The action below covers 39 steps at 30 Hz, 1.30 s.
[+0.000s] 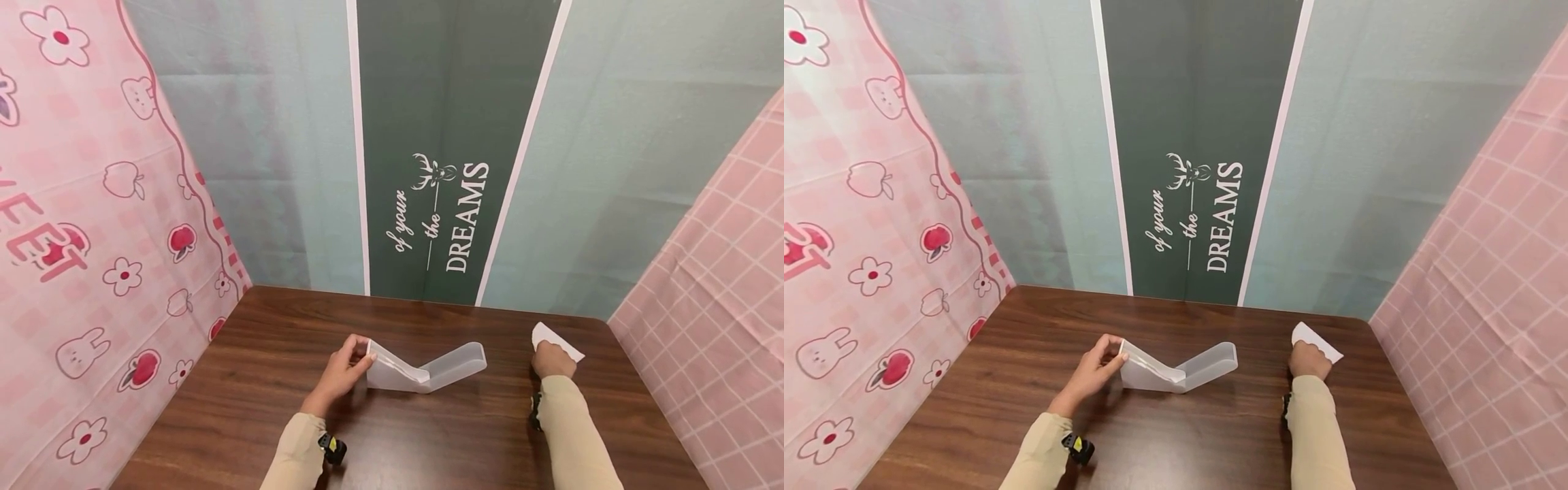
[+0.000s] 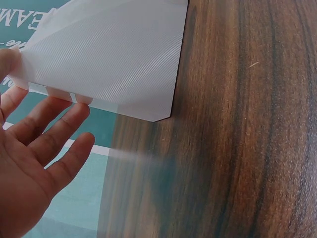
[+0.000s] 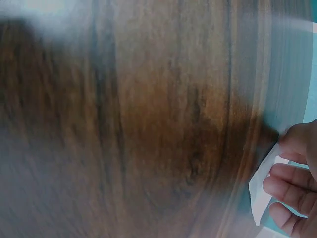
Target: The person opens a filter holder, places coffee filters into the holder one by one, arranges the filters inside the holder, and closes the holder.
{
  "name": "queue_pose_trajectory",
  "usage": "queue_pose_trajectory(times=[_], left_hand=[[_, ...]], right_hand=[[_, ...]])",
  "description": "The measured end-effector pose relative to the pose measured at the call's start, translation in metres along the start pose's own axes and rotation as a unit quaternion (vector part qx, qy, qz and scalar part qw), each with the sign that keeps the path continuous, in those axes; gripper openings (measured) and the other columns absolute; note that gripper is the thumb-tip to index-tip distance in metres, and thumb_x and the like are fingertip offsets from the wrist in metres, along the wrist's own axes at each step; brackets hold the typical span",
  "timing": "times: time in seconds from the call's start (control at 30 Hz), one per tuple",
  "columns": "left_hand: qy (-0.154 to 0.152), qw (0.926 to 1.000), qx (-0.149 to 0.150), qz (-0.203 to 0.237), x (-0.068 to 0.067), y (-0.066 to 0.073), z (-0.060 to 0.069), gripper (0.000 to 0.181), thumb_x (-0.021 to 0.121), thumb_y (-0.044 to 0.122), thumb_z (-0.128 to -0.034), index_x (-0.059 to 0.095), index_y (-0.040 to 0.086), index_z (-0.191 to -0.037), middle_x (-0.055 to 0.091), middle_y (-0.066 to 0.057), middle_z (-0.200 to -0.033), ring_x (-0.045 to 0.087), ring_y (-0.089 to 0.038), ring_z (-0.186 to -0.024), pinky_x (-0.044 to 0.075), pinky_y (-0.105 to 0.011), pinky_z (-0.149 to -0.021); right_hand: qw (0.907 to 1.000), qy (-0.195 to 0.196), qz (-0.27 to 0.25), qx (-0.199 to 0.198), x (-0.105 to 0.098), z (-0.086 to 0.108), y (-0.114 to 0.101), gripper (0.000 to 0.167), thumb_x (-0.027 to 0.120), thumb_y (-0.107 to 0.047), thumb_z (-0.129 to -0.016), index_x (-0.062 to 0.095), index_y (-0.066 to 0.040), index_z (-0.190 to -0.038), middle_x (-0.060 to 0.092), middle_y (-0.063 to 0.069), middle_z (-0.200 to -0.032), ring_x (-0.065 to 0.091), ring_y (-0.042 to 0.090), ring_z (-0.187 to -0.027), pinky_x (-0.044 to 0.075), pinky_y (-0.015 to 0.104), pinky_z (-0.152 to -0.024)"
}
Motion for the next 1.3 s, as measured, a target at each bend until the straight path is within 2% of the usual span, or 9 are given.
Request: queue_pose_trajectory(times=[0.17, 0.2, 0.4, 0.43, 0.53, 0.77, 0.9, 1.1, 1.3], left_hand=[[0.005, 0.9999, 0.010, -0.003, 0.000, -0.001, 0.001, 0.024, 0.061, 0.021, -0.0913, 0.051, 0.011, -0.111, 0.062, -0.005, -0.099, 0.059, -0.017, -0.086, 0.050, -0.033, -0.074], [0.004, 0.9999, 0.011, -0.001, -0.001, 0.005, 0.002, 0.024, 0.061, 0.019, -0.0915, 0.051, 0.009, -0.111, 0.062, -0.007, -0.099, 0.059, -0.019, -0.086, 0.050, -0.034, -0.074], [0.001, 0.9999, 0.012, 0.003, 0.001, 0.004, 0.002, 0.025, 0.061, 0.022, -0.0915, 0.051, 0.010, -0.111, 0.062, -0.007, -0.100, 0.059, -0.019, -0.087, 0.050, -0.033, -0.074], [0.001, 0.9999, 0.013, 0.002, 0.002, -0.002, 0.001, 0.026, 0.062, 0.024, -0.0912, 0.051, 0.012, -0.111, 0.062, -0.005, -0.100, 0.059, -0.017, -0.086, 0.050, -0.033, -0.074], [0.002, 0.9998, 0.018, -0.002, 0.002, -0.002, 0.001, 0.025, 0.061, 0.024, -0.0915, 0.051, 0.012, -0.111, 0.063, -0.005, -0.099, 0.060, -0.017, -0.085, 0.050, -0.032, -0.073], [0.004, 0.9999, 0.016, -0.001, 0.002, -0.003, 0.000, 0.024, 0.062, 0.023, -0.0910, 0.050, 0.014, -0.111, 0.063, -0.003, -0.099, 0.060, -0.016, -0.085, 0.050, -0.030, -0.073], [0.006, 0.9997, 0.022, 0.001, 0.002, -0.002, 0.000, 0.024, 0.062, 0.022, -0.0910, 0.051, 0.012, -0.111, 0.063, -0.005, -0.099, 0.060, -0.017, -0.084, 0.050, -0.031, -0.072], [0.003, 0.9998, 0.019, 0.002, 0.002, 0.000, 0.001, 0.024, 0.061, 0.023, -0.0916, 0.050, 0.012, -0.111, 0.063, -0.006, -0.100, 0.060, -0.018, -0.085, 0.050, -0.032, -0.072], [0.001, 0.9998, 0.018, -0.005, 0.002, 0.000, 0.001, 0.025, 0.060, 0.024, -0.0918, 0.050, 0.012, -0.111, 0.063, -0.005, -0.100, 0.060, -0.017, -0.085, 0.050, -0.032, -0.072]], right_hand=[[0.9996, 0.006, -0.019, 0.018, -0.003, 0.003, -0.004, 0.019, 0.049, -0.001, -0.084, 0.059, 0.012, -0.093, 0.056, 0.037, -0.086, 0.057, 0.049, -0.071, 0.046, 0.056, -0.053], [0.9994, 0.012, -0.023, 0.022, -0.004, 0.004, -0.005, 0.019, 0.049, -0.001, -0.084, 0.059, 0.013, -0.092, 0.056, 0.037, -0.086, 0.057, 0.049, -0.071, 0.045, 0.055, -0.053], [0.9966, 0.064, -0.045, 0.028, -0.011, 0.009, -0.009, 0.019, 0.048, 0.000, -0.083, 0.057, 0.016, -0.088, 0.055, 0.040, -0.083, 0.056, 0.051, -0.069, 0.045, 0.056, -0.052], [0.9955, 0.076, -0.048, 0.028, -0.012, 0.009, -0.009, 0.020, 0.047, 0.000, -0.083, 0.057, 0.017, -0.087, 0.055, 0.040, -0.083, 0.056, 0.051, -0.068, 0.044, 0.056, -0.051], [0.9920, 0.106, -0.062, 0.030, -0.016, 0.010, -0.011, 0.019, 0.048, 0.000, -0.083, 0.056, 0.018, -0.086, 0.055, 0.041, -0.080, 0.056, 0.051, -0.065, 0.044, 0.057, -0.050], [0.9844, 0.126, -0.114, 0.046, -0.027, 0.013, -0.014, 0.020, 0.049, -0.003, -0.081, 0.056, 0.015, -0.084, 0.056, 0.036, -0.080, 0.055, 0.051, -0.070, 0.044, 0.057, -0.058], [0.9830, 0.139, -0.117, 0.026, -0.031, 0.017, -0.014, 0.018, 0.053, -0.001, -0.080, 0.059, 0.014, -0.090, 0.059, 0.034, -0.086, 0.056, 0.049, -0.072, 0.044, 0.056, -0.060], [0.9879, 0.143, -0.059, -0.013, -0.035, 0.024, -0.014, 0.011, 0.055, -0.005, -0.085, 0.061, 0.003, -0.090, 0.060, 0.028, -0.079, 0.055, 0.044, -0.059, 0.040, 0.053, -0.045], [0.9760, 0.208, -0.042, -0.048, -0.040, 0.030, -0.015, 0.009, 0.058, -0.008, -0.086, 0.061, 0.000, -0.089, 0.055, 0.024, -0.080, 0.053, 0.047, -0.058, 0.037, 0.054, -0.042]])
Point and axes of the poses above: each hand's wrist, its own z-axis away from the middle knuckle, its own x-axis out of the palm, y = z × x, the point moved 3 cm from there along -z, towards the middle knuckle
